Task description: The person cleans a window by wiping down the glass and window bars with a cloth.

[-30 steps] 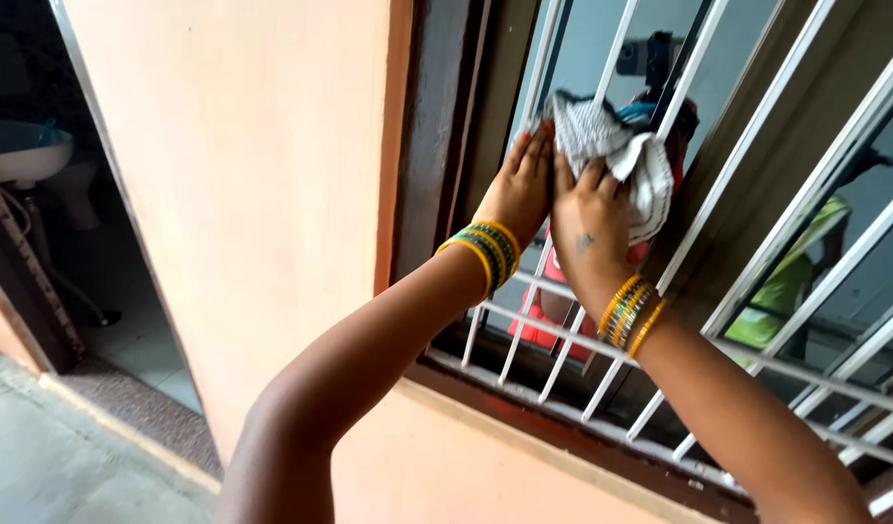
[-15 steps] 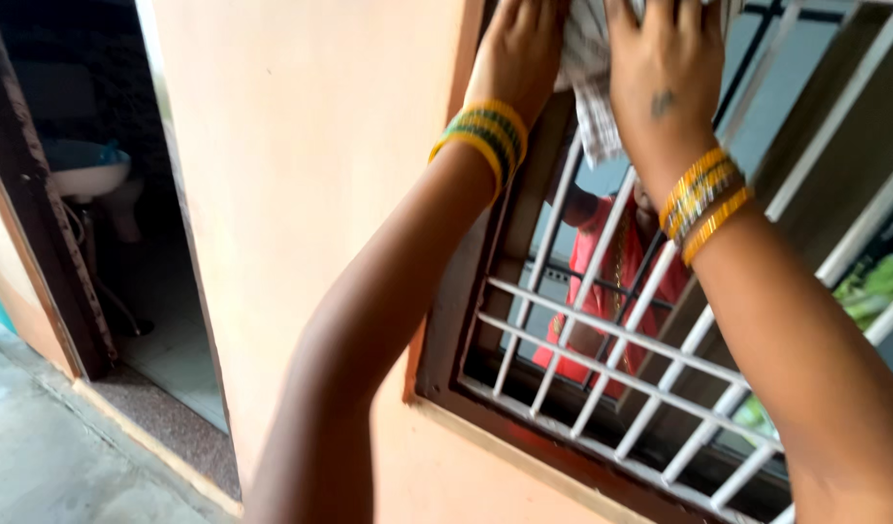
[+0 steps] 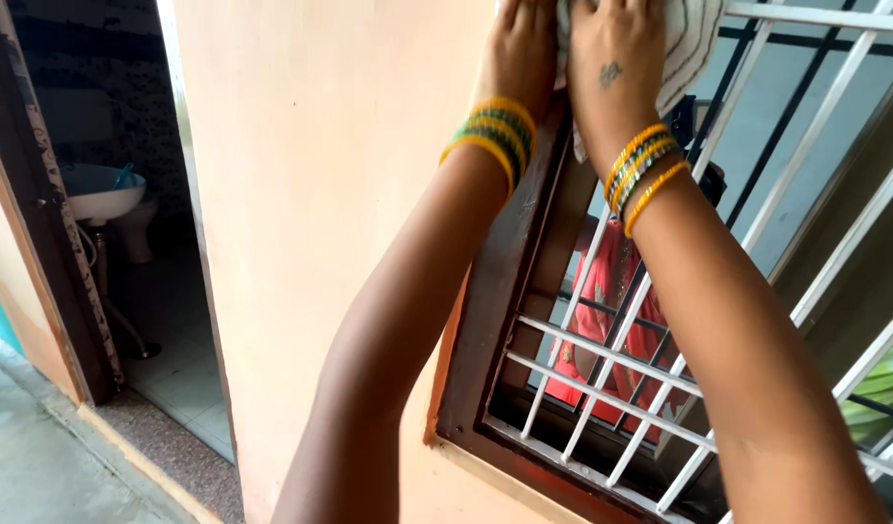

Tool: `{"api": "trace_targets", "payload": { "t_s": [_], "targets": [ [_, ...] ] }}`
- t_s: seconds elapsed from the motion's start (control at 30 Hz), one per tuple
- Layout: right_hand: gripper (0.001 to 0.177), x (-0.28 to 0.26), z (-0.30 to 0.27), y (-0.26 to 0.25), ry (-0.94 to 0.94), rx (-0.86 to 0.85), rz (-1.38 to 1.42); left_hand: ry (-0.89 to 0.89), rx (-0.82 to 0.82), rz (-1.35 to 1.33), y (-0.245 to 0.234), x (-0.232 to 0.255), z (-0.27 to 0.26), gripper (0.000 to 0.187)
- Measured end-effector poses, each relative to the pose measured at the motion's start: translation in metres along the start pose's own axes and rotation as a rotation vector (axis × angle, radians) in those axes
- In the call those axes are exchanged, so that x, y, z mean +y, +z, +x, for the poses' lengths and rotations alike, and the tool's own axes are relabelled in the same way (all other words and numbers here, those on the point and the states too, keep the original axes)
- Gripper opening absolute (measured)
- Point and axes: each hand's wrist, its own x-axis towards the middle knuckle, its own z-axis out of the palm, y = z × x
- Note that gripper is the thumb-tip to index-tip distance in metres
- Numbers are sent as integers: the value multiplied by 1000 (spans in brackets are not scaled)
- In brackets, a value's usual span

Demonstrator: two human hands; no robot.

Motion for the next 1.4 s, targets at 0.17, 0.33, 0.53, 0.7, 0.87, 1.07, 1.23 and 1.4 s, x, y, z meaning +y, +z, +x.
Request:
{"api": "trace_targets", "payload": {
  "t_s": [0.17, 0.33, 0.53, 0.7, 0.87, 1.07, 1.23, 1.4],
  "targets": [
    [37, -34, -36, -26, -91, -82, -56, -18, -15, 144, 22, 40, -60, 75],
    [27, -68, -78, -44, -46, -247, 112, 61, -130, 244, 28, 54, -126, 64],
    [27, -91, -110, -89, -259, -353, 86, 298, -124, 390, 19, 33, -197, 63],
    [16, -66, -86, -87, -379, -368, 60, 261, -63, 118, 7, 12, -180, 64],
    [15, -39, -54, -76, -310, -138, 96, 98, -116, 130, 3, 32, -133, 64],
    [18, -63, -77, -62, -215, -219, 124, 93, -158, 208, 5, 49, -155, 67],
    [24, -80, -99, -72, -242, -239, 156, 65, -142, 215, 0, 62, -185, 64],
    [30, -103, -134, -94, -287, -313, 152, 255, -318, 263, -6, 68, -231, 64]
  ]
}}
